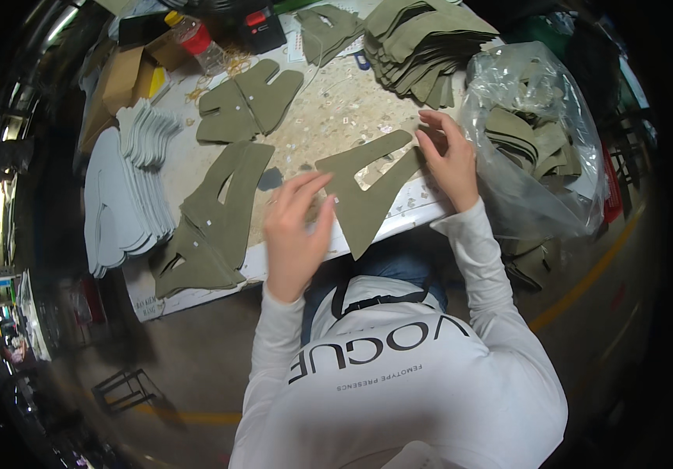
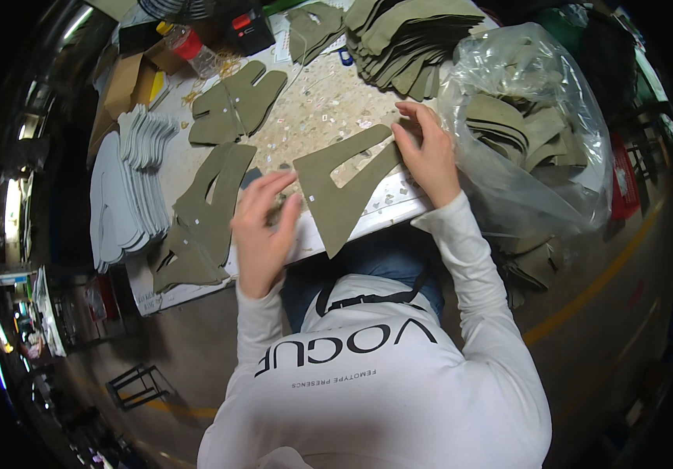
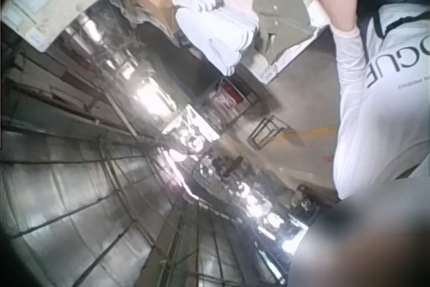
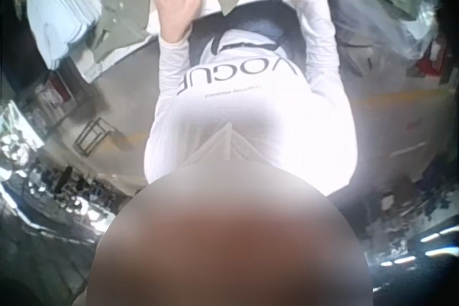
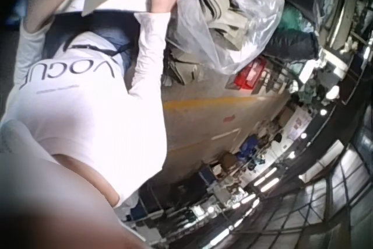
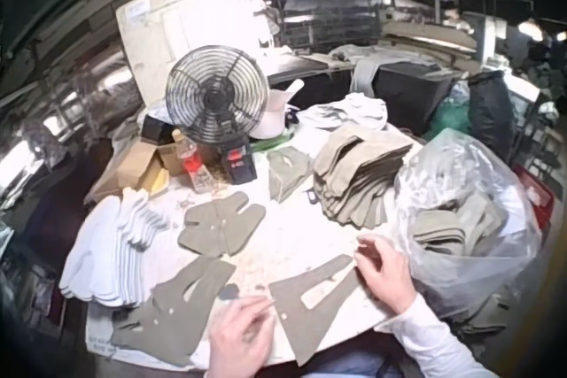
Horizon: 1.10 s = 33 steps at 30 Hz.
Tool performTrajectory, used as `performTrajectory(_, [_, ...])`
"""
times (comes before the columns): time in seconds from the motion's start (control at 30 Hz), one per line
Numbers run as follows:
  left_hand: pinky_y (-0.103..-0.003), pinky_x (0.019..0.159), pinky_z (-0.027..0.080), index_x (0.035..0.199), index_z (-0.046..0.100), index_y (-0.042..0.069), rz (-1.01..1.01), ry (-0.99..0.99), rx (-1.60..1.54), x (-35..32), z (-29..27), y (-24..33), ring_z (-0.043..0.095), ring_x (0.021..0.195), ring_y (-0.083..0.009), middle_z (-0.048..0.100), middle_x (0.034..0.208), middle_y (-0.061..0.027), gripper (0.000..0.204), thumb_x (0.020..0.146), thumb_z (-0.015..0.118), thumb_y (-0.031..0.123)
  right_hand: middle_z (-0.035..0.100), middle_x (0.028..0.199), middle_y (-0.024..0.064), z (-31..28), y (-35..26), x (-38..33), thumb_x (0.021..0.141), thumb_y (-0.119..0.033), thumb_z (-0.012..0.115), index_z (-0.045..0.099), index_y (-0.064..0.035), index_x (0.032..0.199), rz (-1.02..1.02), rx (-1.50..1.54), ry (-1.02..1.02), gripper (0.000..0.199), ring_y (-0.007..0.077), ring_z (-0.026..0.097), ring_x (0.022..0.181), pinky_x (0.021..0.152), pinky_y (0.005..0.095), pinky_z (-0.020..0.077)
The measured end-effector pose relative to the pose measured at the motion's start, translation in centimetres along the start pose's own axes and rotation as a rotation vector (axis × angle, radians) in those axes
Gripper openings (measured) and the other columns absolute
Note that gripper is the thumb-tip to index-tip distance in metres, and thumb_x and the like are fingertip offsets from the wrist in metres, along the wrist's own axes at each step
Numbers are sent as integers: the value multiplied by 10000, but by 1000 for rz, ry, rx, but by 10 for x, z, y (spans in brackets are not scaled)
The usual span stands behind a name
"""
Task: The person repeatedly picks up olive-green fabric pieces from a table, separates them, and places them into piles. The person handles the pieces one at a time, occasionally flipping them over before stacking them.
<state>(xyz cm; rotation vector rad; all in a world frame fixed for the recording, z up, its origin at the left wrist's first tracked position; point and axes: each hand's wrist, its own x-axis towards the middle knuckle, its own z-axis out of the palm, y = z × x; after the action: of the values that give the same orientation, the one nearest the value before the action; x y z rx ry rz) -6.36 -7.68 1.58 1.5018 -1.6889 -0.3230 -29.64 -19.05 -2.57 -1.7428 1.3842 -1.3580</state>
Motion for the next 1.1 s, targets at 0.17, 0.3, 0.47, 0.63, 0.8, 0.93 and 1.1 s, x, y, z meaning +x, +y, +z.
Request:
performTrajectory(0.17, [-330, 789, 517, 940, 709, 12, -215, 270, 189, -50, -77, -33, 678, 881, -241, 702, 921, -114, 104, 860, 643, 12, 642, 1209, 140, 1, -21, -25, 850, -174, 683, 642, -69, 1196, -379, -282, -355, 364, 381, 508, 1261, 1026, 451, 402])
performTrajectory(0.3, [-336, 801, 512, 936, 711, 23, -237, 309, 356, -88, -119, -59, 671, 880, -257, 706, 938, -103, 101, 855, 652, 16, 322, 1556, 86, 29, -36, -45, 922, -376, 585, 426, -214, 1460, -459, -504, -631, 584, 338, 287, 1433, 1126, 546, 255])
performTrajectory(0.47, [-360, 822, 504, 965, 724, 76, -239, 238, 408, -120, -127, -68, 656, 926, -275, 700, 1021, -80, 168, 801, 701, 45, 211, 1611, 47, 40, -38, -49, 951, -450, 502, 350, -274, 1509, -466, -776, -773, 605, 333, 197, 1471, 1137, 635, 151])
performTrajectory(0.63, [-341, 862, 495, 994, 732, 65, -167, 170, 434, -120, -118, -73, 645, 975, -252, 697, 1081, -74, 303, 697, 791, 80, 179, 1620, 39, 43, -38, -53, 955, -465, 492, 341, -273, 1514, -460, -773, -755, 610, 345, 156, 1480, 1136, 655, 118])
performTrajectory(0.8, [-325, 835, 511, 944, 733, 37, -228, 188, 258, -120, -121, -79, 659, 955, -234, 703, 1052, -84, 272, 683, 806, 58, 183, 1619, 39, 45, -38, -54, 958, -467, 487, 342, -273, 1513, -463, -761, -740, 606, 352, 159, 1477, 1137, 653, 114])
performTrajectory(0.93, [-299, 798, 517, 901, 728, 33, -279, 186, 127, -120, -130, -85, 668, 918, -196, 714, 1032, -76, 167, 739, 764, 33, 194, 1616, 42, 44, -37, -54, 952, -464, 502, 350, -275, 1509, -461, -741, -732, 608, 354, 168, 1475, 1136, 651, 116])
performTrajectory(1.1, [-216, 705, 497, 1003, 637, -26, -283, 535, -53, -92, -140, -83, 655, 819, -95, 726, 996, -73, 101, 916, 602, 11, 230, 1603, 53, 45, -37, -54, 952, -423, 513, 381, -258, 1494, -462, -713, -716, 582, 347, 189, 1469, 1141, 630, 125])
